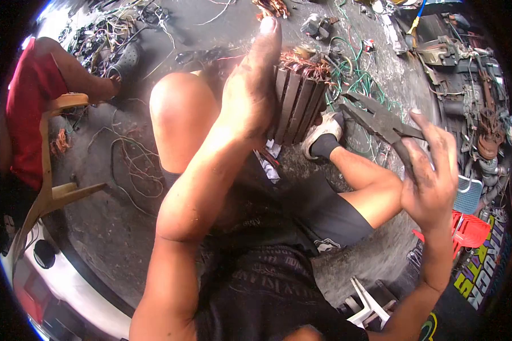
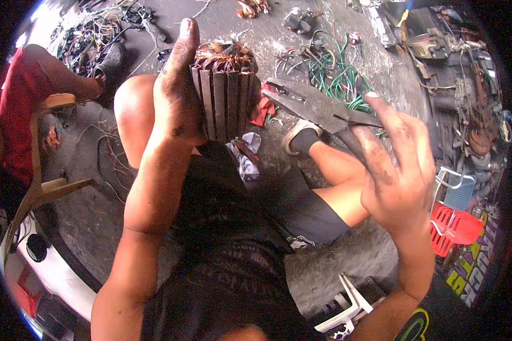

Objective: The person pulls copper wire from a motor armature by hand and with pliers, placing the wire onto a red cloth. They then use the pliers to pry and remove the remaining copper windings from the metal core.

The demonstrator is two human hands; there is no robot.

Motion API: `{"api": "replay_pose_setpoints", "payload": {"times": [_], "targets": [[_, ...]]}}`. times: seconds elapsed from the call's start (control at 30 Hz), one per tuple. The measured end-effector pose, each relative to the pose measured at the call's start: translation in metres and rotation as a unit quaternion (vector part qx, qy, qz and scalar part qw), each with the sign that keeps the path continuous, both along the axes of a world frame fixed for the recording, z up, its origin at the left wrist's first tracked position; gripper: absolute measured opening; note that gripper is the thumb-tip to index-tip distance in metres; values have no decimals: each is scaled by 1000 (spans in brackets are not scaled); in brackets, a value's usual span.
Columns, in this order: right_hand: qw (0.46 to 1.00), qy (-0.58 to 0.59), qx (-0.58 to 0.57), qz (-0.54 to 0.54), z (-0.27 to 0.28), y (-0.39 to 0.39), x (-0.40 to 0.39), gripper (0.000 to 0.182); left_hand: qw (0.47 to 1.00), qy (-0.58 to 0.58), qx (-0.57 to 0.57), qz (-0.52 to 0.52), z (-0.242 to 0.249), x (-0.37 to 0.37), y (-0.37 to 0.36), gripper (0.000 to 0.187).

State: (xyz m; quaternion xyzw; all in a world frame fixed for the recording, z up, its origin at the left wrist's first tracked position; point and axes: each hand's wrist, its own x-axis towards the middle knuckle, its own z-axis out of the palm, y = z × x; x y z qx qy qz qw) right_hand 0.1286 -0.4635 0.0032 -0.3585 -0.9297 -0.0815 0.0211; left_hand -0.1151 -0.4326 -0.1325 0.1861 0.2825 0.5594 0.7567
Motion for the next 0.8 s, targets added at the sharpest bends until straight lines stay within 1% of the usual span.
{"api": "replay_pose_setpoints", "payload": {"times": [0.03, 0.1, 0.17, 0.27, 0.33, 0.37, 0.4, 0.43, 0.47, 0.5, 0.53, 0.57, 0.6, 0.63, 0.67, 0.7, 0.77, 0.8], "targets": [[1000, -1, 0, 0, 7, 1, -2, 46, 999, 24, 21, 10, -1, -1, 1, 69], [995, -91, 35, 7, 22, 3, -5, 45, 999, 24, 29, 23, 0, 2, 1, 69], [994, -96, 39, 15, 29, 6, -6, 48, 998, 24, 40, 35, 2, 4, 1, 69], [986, -157, 52, 32, 39, 8, -13, 51, 999, 14, 20, 31, 3, 5, 0, 69], [985, -164, 50, 36, 44, 9, -19, 51, 995, 82, 31, 52, 0, 5, 1, 73], [983, -171, 48, 40, 45, 10, -21, 51, 995, 81, 30, 53, 0, 2, 2, 73], [983, -172, 48, 41, 46, 9, -20, 51, 996, 74, 33, 22, -1, -3, 2, 68], [987, -159, 24, 25, 47, 8, -19, 49, 997, 68, 36, -10, -1, -6, 2, 63], [989, -145, 0, 8, 47, 7, -18, 47, 997, 68, 36, -10, 1, -4, 0, 63], [989, -145, 0, 7, 45, 8, -19, 47, 982, 159, 99, 37, 5, 1, -3, 55], [990, -140, -1, 5, 42, 11, -20, 43, 951, 249, 161, 83, 7, 4, -5, 49], [991, -135, -2, 3, 38, 12, -21, 38, 955, 266, 130, 20, 6, 0, -5, 59], [991, -135, -2, 3, 35, 10, -22, 38, 967, 233, 104, -10, 9, 0, -4, 56], [990, -136, -17, -22, 31, 9, -21, 36, 976, 200, 78, -38, 12, -1, -2, 53], [989, -137, -30, -45, 27, 9, -21, 33, 976, 200, 79, -35, 10, -1, 2, 53], [989, -137, -30, -43, 22, 9, -21, 33, 979, 193, 61, -35, 6, -1, 5, 51], [995, -81, -43, -43, 13, 6, -20, 33, 981, 185, 41, -37, 3, 0, 9, 49], [992, -87, -68, -55, 12, 2, -18, 34, 989, 144, 22, 5, 4, 1, 10, 44]]}}
